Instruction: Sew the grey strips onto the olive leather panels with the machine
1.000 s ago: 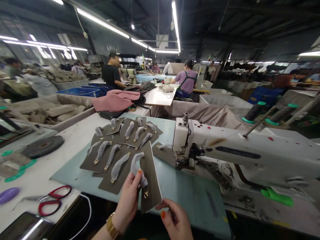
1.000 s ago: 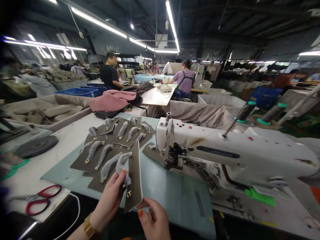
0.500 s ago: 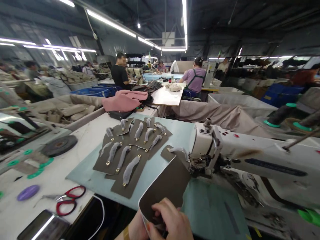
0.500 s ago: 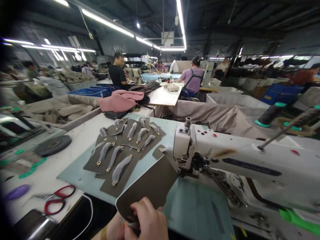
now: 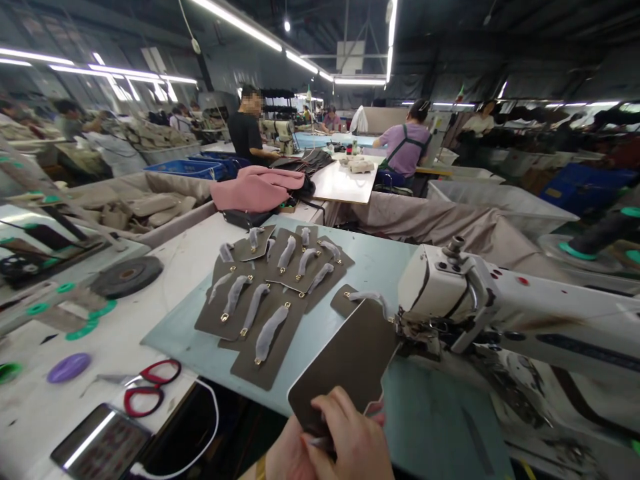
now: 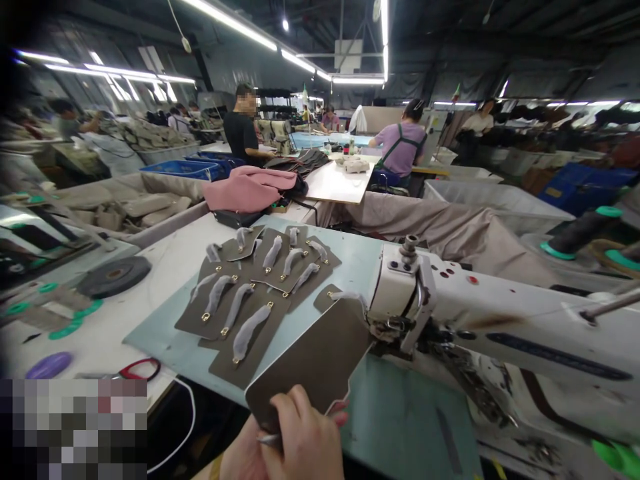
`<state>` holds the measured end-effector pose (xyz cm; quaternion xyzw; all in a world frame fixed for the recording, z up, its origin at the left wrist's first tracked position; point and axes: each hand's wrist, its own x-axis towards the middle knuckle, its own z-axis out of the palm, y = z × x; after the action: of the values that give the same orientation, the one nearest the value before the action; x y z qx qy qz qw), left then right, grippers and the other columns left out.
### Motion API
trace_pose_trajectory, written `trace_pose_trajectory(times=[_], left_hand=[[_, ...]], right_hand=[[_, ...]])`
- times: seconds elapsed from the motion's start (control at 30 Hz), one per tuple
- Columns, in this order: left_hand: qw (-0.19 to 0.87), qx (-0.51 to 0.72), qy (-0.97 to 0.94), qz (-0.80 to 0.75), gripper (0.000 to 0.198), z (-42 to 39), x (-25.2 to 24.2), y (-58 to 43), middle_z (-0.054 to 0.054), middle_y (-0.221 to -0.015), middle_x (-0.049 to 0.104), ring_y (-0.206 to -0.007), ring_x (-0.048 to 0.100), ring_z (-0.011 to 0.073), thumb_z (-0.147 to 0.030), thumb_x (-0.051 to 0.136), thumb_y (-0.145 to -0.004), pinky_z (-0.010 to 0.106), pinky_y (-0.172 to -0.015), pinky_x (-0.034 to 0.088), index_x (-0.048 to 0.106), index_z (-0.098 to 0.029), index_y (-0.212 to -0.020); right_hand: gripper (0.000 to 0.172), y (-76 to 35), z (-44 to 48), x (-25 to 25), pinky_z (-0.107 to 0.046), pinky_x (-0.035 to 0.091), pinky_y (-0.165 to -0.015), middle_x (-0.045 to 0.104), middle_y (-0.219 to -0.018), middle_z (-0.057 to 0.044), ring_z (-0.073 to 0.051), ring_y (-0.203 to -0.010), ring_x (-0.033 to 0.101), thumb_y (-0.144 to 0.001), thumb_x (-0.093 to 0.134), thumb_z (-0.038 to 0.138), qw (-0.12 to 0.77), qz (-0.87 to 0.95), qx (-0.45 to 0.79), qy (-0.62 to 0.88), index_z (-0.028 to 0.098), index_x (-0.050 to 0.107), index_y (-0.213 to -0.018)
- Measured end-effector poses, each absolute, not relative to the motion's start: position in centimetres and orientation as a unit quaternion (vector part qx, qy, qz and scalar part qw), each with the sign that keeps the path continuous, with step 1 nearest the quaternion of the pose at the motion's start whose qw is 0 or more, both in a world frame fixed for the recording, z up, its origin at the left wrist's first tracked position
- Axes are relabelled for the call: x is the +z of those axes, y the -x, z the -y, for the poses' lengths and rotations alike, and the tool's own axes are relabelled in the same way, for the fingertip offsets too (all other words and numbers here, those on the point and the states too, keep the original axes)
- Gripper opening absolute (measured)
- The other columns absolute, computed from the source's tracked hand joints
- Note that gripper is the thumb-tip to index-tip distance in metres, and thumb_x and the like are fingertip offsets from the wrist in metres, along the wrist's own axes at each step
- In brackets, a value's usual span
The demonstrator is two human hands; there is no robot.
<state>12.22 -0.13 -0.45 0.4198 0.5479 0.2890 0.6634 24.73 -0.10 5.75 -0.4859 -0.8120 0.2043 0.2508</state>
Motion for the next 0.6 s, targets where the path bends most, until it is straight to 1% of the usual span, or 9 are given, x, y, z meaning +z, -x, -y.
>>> trace_pose_trajectory(times=[0.07, 0.17, 0.23, 0.3, 0.33, 0.4, 0.47, 0.53, 0.6], left_hand=[[0.735, 0.307, -0.328, -0.507, 0.069, -0.4, 0.6, -12.7, 0.012, -0.083, 0.068, -0.098, 0.060, 0.0310, -0.062, 0.019, -0.088, 0.048, -0.078, 0.049, 0.070, -0.016, -0.091], [0.820, 0.376, -0.182, -0.391, 0.053, -1.3, 1.9, -13.4, 0.012, -0.092, 0.068, -0.097, 0.062, 0.0291, -0.058, 0.044, -0.084, 0.044, -0.082, 0.050, 0.069, -0.014, -0.097], [0.822, 0.436, -0.101, -0.352, 0.039, -2.0, 2.8, -13.9, 0.011, -0.095, 0.069, -0.093, 0.063, 0.0248, -0.046, 0.063, -0.079, 0.036, -0.082, 0.052, 0.068, -0.013, -0.099], [0.797, 0.475, -0.077, -0.364, 0.032, -2.5, 3.7, -14.3, 0.008, -0.089, 0.069, -0.081, 0.064, 0.0191, -0.035, 0.074, -0.073, 0.028, -0.073, 0.053, 0.067, -0.013, -0.094], [0.784, 0.484, -0.089, -0.379, 0.030, -2.7, 4.1, -14.6, 0.006, -0.083, 0.068, -0.074, 0.063, 0.0162, -0.032, 0.076, -0.071, 0.025, -0.067, 0.052, 0.066, -0.012, -0.090], [0.770, 0.479, -0.145, -0.395, 0.028, -2.9, 4.6, -15.2, 0.002, -0.071, 0.064, -0.059, 0.058, 0.0114, -0.034, 0.076, -0.072, 0.022, -0.055, 0.049, 0.063, -0.013, -0.085], [0.767, 0.457, -0.205, -0.400, 0.028, -3.2, 4.7, -15.7, 0.000, -0.067, 0.061, -0.053, 0.053, 0.0095, -0.036, 0.073, -0.075, 0.021, -0.049, 0.046, 0.061, -0.013, -0.083], [0.765, 0.433, -0.251, -0.407, 0.030, -3.7, 4.4, -16.2, 0.002, -0.071, 0.064, -0.058, 0.056, 0.0109, -0.038, 0.072, -0.076, 0.021, -0.053, 0.047, 0.061, -0.013, -0.087], [0.762, 0.414, -0.275, -0.415, 0.034, -4.7, 3.9, -16.8, 0.005, -0.080, 0.067, -0.068, 0.060, 0.0134, -0.038, 0.073, -0.075, 0.022, -0.062, 0.050, 0.061, -0.012, -0.092]], right_hand=[[0.039, -25.0, 0.2, 5.9, -0.027, 0.046, -0.064, 0.061, -0.097, -0.003, -0.020, -0.080, 0.063, -0.068, 0.061, 0.016, 0.272, 0.785, 0.255, 0.495, 0.023, 0.057, -0.106], [0.027, -25.9, 0.6, 6.4, -0.025, 0.046, -0.071, 0.062, -0.095, -0.004, -0.019, -0.086, 0.060, -0.075, 0.054, 0.019, 0.332, 0.736, 0.343, 0.480, 0.022, 0.059, -0.101], [0.021, -26.7, 0.9, 6.8, -0.024, 0.045, -0.069, 0.063, -0.091, -0.005, -0.018, -0.081, 0.059, -0.082, 0.051, 0.031, 0.384, 0.682, 0.414, 0.464, 0.020, 0.062, -0.098], [0.033, -27.6, 1.3, 6.8, -0.024, 0.044, -0.065, 0.064, -0.088, -0.006, -0.017, -0.075, 0.058, -0.088, 0.047, 0.045, 0.429, 0.618, 0.472, 0.460, 0.018, 0.064, -0.096], [0.038, -28.0, 1.4, 6.7, -0.024, 0.043, -0.064, 0.064, -0.085, -0.007, -0.017, -0.073, 0.057, -0.089, 0.045, 0.050, 0.441, 0.589, 0.490, 0.468, 0.018, 0.065, -0.093], [0.044, -28.7, 1.6, 6.2, -0.024, 0.040, -0.062, 0.062, -0.075, -0.005, -0.016, -0.069, 0.055, -0.091, 0.042, 0.052, 0.441, 0.554, 0.494, 0.504, 0.017, 0.066, -0.082], [0.047, -29.3, 1.4, 5.6, -0.023, 0.035, -0.058, 0.055, -0.063, -0.002, -0.013, -0.060, 0.049, -0.092, 0.041, 0.051, 0.421, 0.536, 0.481, 0.551, 0.016, 0.064, -0.071], [0.049, -29.9, 1.0, 4.8, -0.024, 0.029, -0.054, 0.050, -0.057, 0.000, -0.011, -0.055, 0.042, -0.092, 0.042, 0.050, 0.412, 0.520, 0.472, 0.581, 0.016, 0.060, -0.063], [0.047, -30.5, 0.3, 4.1, -0.024, 0.028, -0.053, 0.049, -0.056, 0.001, -0.010, -0.053, 0.041, -0.092, 0.044, 0.050, 0.420, 0.503, 0.466, 0.594, 0.016, 0.057, -0.062]])
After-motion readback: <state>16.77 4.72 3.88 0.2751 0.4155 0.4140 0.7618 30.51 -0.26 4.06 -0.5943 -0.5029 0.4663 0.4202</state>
